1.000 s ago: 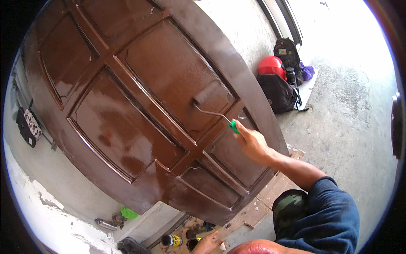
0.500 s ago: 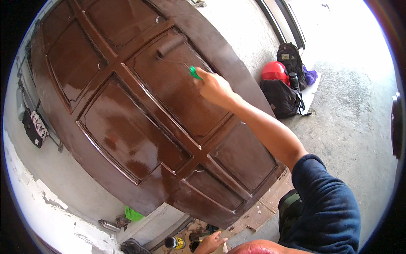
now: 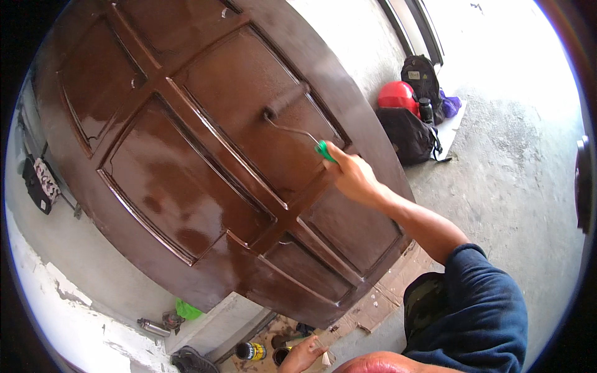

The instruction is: The person paints a wooden door with brown paint using a small roller and a brush. They apply paint to the panels and edges, occasionally switching between tools and dipping them into paint cans on the floor.

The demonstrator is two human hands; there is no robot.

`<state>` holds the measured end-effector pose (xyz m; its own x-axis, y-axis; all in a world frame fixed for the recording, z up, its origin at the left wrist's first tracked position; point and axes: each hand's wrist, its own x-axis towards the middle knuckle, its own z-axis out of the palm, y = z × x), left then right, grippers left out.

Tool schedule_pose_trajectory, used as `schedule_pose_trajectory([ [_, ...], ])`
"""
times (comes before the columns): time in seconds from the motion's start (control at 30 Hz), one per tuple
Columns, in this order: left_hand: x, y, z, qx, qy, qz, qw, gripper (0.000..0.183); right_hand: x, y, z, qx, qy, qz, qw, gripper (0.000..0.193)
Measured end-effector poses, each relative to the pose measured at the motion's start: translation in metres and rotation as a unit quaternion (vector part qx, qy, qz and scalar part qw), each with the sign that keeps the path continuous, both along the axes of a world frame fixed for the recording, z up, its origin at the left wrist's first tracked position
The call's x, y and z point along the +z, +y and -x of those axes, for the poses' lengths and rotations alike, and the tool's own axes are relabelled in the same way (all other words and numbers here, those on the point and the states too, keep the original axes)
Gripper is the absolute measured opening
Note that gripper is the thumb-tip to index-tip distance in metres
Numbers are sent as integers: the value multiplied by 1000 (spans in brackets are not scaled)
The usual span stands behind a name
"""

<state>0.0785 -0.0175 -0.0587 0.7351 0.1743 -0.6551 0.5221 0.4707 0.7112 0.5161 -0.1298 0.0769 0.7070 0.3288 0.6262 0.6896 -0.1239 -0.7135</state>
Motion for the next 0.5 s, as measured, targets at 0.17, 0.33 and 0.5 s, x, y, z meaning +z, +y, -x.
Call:
schedule_pose_trajectory([
  [0.17, 11, -14, -2, 85, 53, 176, 979, 52, -85, -38, 30, 27, 67, 67, 995, 50],
  [0.33, -6, 0, 1, -64, 51, -215, 973, 48, -127, -50, 41, -1, -16, 15, 1000, 51],
  [0.5, -21, 11, -1, -139, 40, -328, 934, 47, -103, -20, 19, 31, 10, -5, 999, 50],
])
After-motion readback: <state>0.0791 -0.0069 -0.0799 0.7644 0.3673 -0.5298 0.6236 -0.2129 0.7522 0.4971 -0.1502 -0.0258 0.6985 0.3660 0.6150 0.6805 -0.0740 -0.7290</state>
